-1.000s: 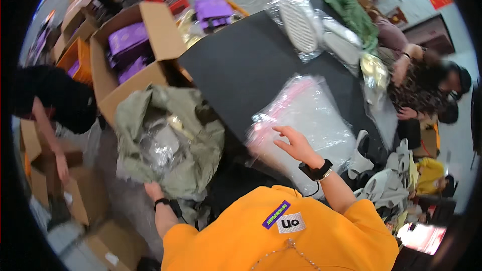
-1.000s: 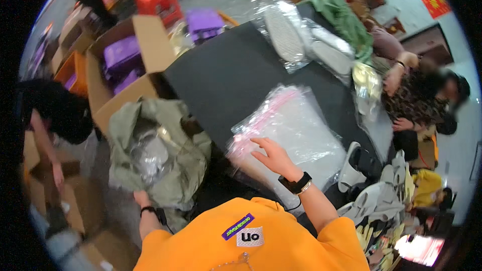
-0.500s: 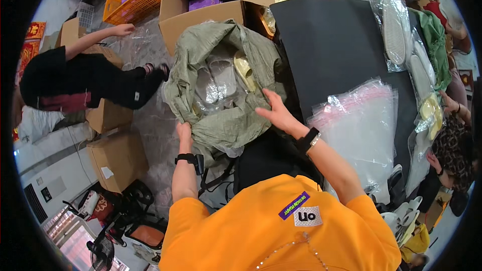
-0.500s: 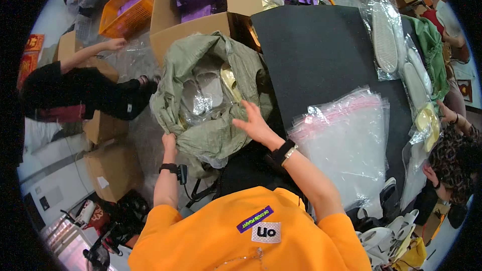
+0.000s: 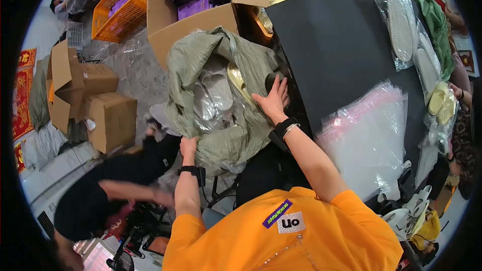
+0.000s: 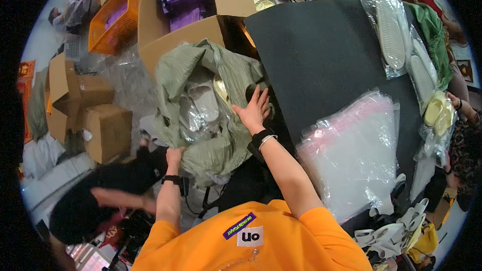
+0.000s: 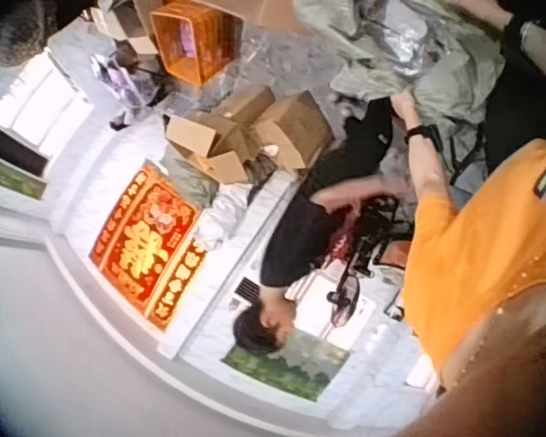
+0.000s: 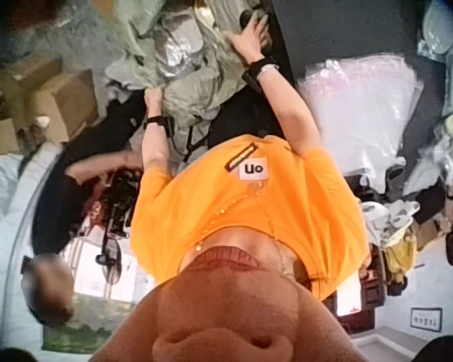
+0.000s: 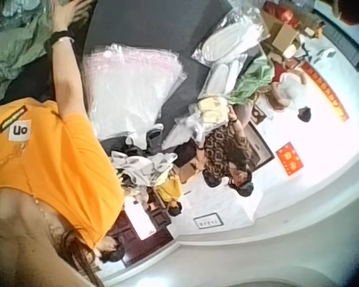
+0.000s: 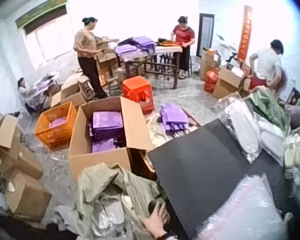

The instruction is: The recorder is packing slippers into plastic bags and placing them into a large green sack.

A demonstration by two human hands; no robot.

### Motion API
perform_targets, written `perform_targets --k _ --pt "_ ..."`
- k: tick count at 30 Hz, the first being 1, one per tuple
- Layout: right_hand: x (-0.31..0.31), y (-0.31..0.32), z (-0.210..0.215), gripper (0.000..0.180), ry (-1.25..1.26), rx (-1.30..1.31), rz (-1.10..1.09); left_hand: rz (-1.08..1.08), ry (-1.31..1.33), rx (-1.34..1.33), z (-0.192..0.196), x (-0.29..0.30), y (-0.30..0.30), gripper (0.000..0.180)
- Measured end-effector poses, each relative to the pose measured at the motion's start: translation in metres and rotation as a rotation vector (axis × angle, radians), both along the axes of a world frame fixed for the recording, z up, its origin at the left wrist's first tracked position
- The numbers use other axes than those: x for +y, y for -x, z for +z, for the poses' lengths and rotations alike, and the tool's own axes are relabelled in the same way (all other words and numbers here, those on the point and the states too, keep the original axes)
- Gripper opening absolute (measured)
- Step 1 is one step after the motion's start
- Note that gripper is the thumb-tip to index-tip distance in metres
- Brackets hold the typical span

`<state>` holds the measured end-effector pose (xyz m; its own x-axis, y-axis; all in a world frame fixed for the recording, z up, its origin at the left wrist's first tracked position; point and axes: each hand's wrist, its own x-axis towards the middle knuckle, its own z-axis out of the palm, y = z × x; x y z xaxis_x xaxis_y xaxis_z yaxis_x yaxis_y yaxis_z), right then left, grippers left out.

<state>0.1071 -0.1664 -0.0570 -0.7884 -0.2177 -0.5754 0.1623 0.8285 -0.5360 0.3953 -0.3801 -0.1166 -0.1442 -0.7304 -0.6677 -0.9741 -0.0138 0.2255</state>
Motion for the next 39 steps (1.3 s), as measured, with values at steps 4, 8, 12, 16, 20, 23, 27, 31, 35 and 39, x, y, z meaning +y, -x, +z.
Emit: perform_targets --k 4,8,12,16,20,23,27,31,35,39 --pt "-0.018 0.024 -0.041 0.113 -0.163 0.009 0.014 0.114 0.109 -0.052 -0.002 -0.005 -0.003 0.05" --pt "-0.03 0.042 -0.063 0.091 -0.246 -0.012 -0.017 0.332 0.157 0.246 -0.015 0.002 -0.019 0.041" --pt "-0.024 0.043 -0.1 0.05 -0.234 0.077 0.183 0.325 0.185 0.428 -0.043 -0.001 -0.035 0.039" --pt "-0.022 0.046 -0.114 0.045 0.103 -0.114 0.075 0.425 0.208 0.477 -0.065 -0.009 -0.046 0.036" --pt "-0.021 0.032 -0.094 0.051 0.49 -0.286 -0.305 0.784 0.297 0.608 -0.069 -0.026 -0.053 0.033" --pt "-0.015 0.017 -0.089 0.058 0.847 -0.734 -0.556 0.952 0.32 0.706 -0.059 -0.041 -0.071 0.033" --pt "-0.007 -0.008 -0.049 0.05 1.033 -0.943 -0.669 0.918 0.41 0.712 -0.006 -0.041 -0.081 0.034" --pt "-0.015 -0.028 0.01 0.059 1.006 -1.212 -0.723 0.737 0.664 0.454 0.024 -0.06 -0.15 0.028" --pt "-0.017 -0.05 0.069 0.081 0.949 -1.296 -0.636 0.496 0.816 0.479 0.128 -0.065 -0.17 0.028" --pt "-0.021 -0.066 0.082 0.073 1.221 -1.467 -0.454 0.599 0.794 0.531 0.208 -0.097 -0.197 0.026"
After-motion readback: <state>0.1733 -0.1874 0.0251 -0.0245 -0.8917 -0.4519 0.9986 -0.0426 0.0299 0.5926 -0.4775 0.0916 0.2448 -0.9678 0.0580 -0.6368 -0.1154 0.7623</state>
